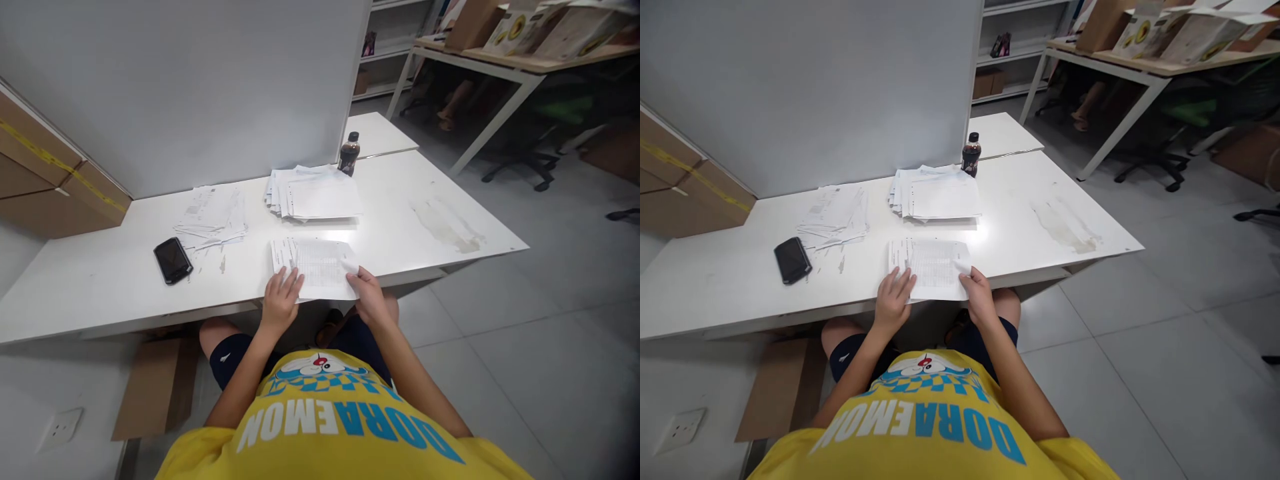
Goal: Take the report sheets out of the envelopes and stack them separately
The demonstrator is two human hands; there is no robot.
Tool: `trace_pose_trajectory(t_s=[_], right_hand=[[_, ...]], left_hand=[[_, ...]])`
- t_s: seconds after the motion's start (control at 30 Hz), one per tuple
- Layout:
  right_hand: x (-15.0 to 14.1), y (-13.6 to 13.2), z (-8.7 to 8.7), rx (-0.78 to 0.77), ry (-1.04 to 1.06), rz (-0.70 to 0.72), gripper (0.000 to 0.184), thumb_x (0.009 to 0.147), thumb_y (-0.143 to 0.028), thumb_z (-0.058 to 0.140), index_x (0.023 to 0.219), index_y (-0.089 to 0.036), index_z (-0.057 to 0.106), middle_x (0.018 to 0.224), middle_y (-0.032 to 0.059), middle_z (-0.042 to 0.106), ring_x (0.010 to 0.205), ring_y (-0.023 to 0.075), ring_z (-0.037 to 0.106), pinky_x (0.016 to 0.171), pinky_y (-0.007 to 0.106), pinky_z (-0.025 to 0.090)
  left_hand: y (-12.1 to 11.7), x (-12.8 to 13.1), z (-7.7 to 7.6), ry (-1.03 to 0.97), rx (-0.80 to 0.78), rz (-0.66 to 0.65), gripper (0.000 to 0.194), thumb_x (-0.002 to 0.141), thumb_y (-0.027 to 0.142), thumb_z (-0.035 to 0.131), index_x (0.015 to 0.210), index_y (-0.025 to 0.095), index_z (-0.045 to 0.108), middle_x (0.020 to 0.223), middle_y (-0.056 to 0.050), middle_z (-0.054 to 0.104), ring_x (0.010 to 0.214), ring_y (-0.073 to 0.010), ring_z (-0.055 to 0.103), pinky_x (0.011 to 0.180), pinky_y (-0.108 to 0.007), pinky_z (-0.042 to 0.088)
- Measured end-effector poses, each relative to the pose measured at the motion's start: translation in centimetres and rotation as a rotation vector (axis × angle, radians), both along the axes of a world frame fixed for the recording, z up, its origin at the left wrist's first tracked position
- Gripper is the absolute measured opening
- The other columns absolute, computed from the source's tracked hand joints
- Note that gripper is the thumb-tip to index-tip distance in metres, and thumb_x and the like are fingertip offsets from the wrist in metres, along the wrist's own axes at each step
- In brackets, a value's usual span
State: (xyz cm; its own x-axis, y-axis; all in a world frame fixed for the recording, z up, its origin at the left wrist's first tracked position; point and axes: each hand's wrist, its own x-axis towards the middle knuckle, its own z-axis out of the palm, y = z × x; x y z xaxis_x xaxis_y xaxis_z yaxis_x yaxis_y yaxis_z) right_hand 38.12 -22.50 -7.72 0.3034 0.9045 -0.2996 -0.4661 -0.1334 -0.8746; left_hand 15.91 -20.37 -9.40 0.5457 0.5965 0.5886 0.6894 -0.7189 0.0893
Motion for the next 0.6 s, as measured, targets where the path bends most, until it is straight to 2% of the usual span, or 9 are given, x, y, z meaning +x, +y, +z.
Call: trace_pose_trajectory(t_s=[0.1,0.17,0.23,0.3,0.4,0.47,0.53,0.6], right_hand=[[1.1,0.0,-1.0,-0.046,-0.003,-0.003,0.032,0.059,-0.037,0.076,0.087,-0.022,0.071,0.08,0.0014,0.074,0.079,0.0239,0.067,0.069,0.034,0.051],[1.3,0.0,-1.6,-0.067,-0.002,-0.016,0.032,0.057,-0.036,0.076,0.085,-0.022,0.071,0.08,0.0012,0.074,0.076,0.023,0.067,0.067,0.033,0.051],[1.4,0.0,-1.8,-0.083,0.003,-0.029,0.032,0.056,-0.035,0.077,0.085,-0.023,0.071,0.081,0.0012,0.075,0.077,0.0234,0.067,0.067,0.033,0.052],[1.3,-0.1,-1.7,-0.09,0.011,-0.015,0.034,0.056,-0.035,0.077,0.087,-0.023,0.071,0.083,0.0018,0.075,0.081,0.025,0.068,0.07,0.034,0.053],[0.9,-0.3,-0.8,-0.075,0.017,0.109,0.037,0.059,-0.036,0.077,0.092,-0.022,0.07,0.088,0.0036,0.076,0.088,0.0272,0.069,0.077,0.037,0.054],[0.4,-0.5,0.0,-0.049,0.009,0.262,0.039,0.063,-0.036,0.076,0.098,-0.022,0.069,0.098,0.0052,0.075,0.094,0.0276,0.068,0.083,0.039,0.054],[-0.3,-0.5,0.7,-0.009,-0.022,0.385,0.042,0.067,-0.036,0.075,0.106,-0.023,0.068,0.109,0.0066,0.073,0.101,0.0277,0.067,0.089,0.04,0.053],[-0.8,-0.5,1.1,0.051,-0.125,0.406,0.045,0.07,-0.037,0.073,0.112,-0.024,0.066,0.112,0.0071,0.072,0.106,0.0276,0.065,0.09,0.041,0.053]], left_hand=[[0.4,-1.7,-0.8,-0.065,-0.089,0.064,0.066,0.081,0.0,0.038,0.144,0.017,0.048,0.144,-0.012,0.054,0.147,-0.0287,0.03,0.113,-0.048,0.033],[0.8,-2.5,-1.2,-0.103,-0.135,0.058,0.063,0.084,0.0,0.036,0.142,0.02,0.051,0.143,-0.011,0.055,0.147,-0.0265,0.031,0.115,-0.047,0.033],[1.1,-2.8,-1.4,-0.182,-0.214,0.05,0.053,0.09,0.006,0.038,0.137,0.022,0.056,0.141,-0.01,0.057,0.145,-0.026,0.034,0.116,-0.047,0.032],[0.9,-2.4,-1.3,-0.364,-0.352,0.091,0.045,0.095,0.017,0.041,0.137,0.022,0.056,0.144,-0.011,0.054,0.144,-0.0257,0.036,0.116,-0.046,0.033],[-0.5,-0.3,-0.3,-0.805,-0.604,0.17,0.05,0.098,0.036,0.045,0.147,0.023,0.042,0.151,-0.013,0.046,0.142,-0.0242,0.04,0.115,-0.042,0.037],[-1.9,1.4,0.8,-1.033,-0.707,0.138,0.06,0.096,0.043,0.051,0.151,0.026,0.034,0.155,-0.012,0.04,0.144,-0.0238,0.037,0.115,-0.039,0.036],[-3.1,2.6,1.8,-1.126,-0.701,0.09,0.065,0.093,0.043,0.058,0.151,0.028,0.035,0.158,-0.01,0.034,0.147,-0.0242,0.031,0.118,-0.037,0.032],[-3.7,3.0,2.5,-1.152,-0.648,0.077,0.063,0.091,0.04,0.061,0.149,0.028,0.039,0.159,-0.009,0.033,0.148,-0.0247,0.028,0.12,-0.037,0.029]])
